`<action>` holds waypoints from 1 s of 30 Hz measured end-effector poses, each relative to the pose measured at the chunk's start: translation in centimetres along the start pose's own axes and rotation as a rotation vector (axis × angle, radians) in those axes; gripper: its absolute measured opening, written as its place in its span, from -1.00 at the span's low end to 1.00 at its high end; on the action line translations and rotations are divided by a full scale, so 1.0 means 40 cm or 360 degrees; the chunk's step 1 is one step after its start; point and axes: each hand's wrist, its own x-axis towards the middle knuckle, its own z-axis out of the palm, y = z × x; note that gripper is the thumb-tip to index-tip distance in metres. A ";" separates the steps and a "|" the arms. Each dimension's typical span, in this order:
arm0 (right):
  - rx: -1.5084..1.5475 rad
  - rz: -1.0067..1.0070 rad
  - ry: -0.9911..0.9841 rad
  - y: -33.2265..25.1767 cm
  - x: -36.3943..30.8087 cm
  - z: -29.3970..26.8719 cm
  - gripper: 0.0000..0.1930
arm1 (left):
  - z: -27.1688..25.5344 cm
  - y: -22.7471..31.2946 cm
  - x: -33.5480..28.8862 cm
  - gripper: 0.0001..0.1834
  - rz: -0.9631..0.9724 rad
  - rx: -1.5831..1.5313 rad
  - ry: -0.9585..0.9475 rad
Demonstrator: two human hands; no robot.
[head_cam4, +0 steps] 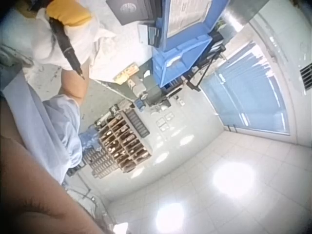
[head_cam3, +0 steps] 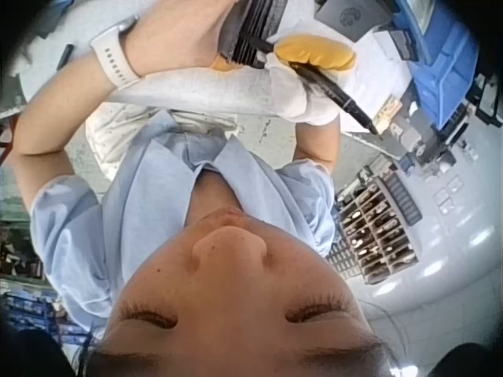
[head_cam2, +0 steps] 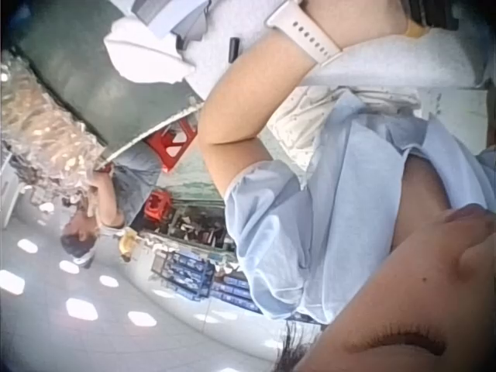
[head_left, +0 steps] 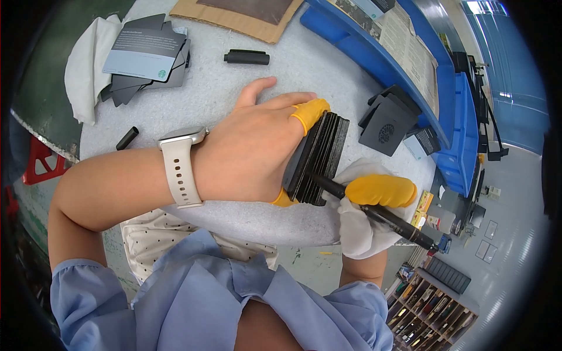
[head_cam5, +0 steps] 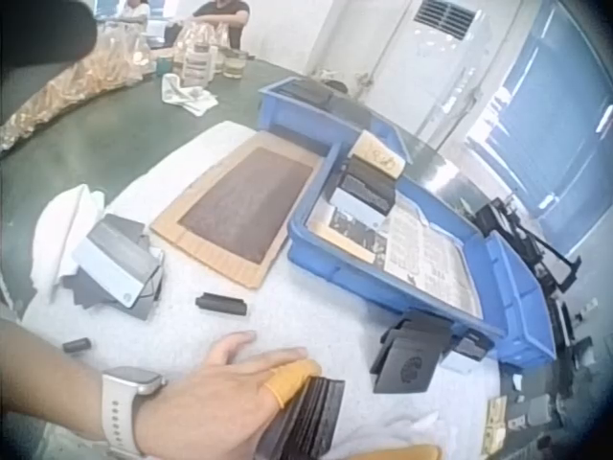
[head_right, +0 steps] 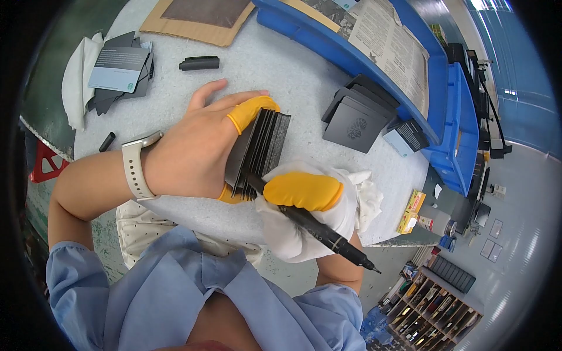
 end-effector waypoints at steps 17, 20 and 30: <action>-0.0256 -0.0011 -0.0189 -0.031 -0.027 -0.010 -0.68 | -0.002 -0.001 0.001 -0.36 0.0070 -0.0138 0.0169; -0.0328 0.0029 -0.0156 -0.030 -0.026 -0.010 -0.64 | 0.000 -0.002 0.000 -0.35 0.0077 -0.0096 0.0145; -0.0534 -0.0204 -0.0310 -0.044 -0.018 -0.011 -0.67 | 0.001 -0.007 -0.002 0.11 0.0044 -0.0027 0.0013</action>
